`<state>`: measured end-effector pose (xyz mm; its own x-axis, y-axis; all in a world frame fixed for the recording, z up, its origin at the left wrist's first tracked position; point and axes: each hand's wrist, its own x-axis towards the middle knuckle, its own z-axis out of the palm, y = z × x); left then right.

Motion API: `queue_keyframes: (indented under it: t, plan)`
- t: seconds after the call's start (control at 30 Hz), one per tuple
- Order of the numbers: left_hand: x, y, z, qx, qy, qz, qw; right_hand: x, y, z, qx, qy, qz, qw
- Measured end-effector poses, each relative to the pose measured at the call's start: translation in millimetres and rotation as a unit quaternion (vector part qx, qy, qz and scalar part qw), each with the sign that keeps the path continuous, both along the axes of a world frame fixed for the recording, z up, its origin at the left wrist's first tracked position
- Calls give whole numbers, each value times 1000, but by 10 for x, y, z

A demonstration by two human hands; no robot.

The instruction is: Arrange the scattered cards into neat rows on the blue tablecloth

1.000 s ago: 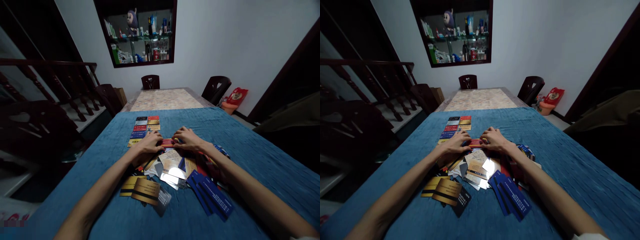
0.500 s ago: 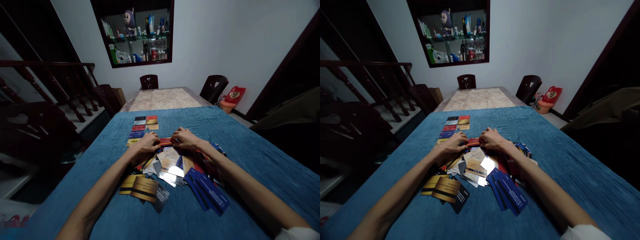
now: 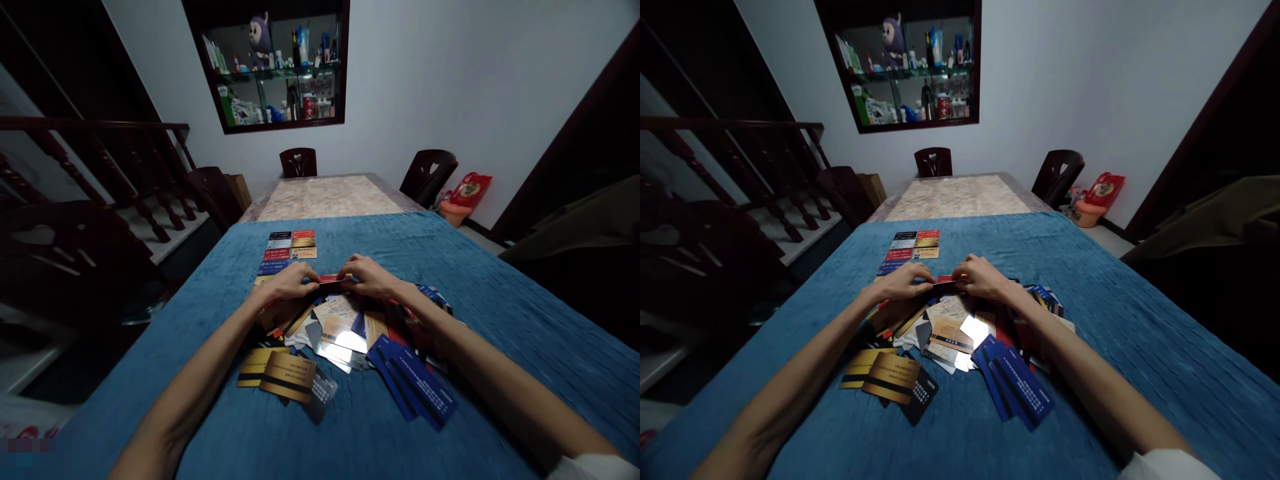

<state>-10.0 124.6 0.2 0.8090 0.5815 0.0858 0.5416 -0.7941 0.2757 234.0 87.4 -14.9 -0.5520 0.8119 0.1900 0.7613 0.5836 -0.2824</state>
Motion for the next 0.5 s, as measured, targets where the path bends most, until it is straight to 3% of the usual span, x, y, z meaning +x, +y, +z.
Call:
queue_keyframes:
  t: [0.2, 0.5]
  plan:
    - [-21, 61, -24, -35, -62, 28, 997, -1, 18, -63, 13, 62, -15, 998]
    - [-4, 106, -120, -14, -95, 64, 993, -59, 25, -139, 46, 54, -48, 996]
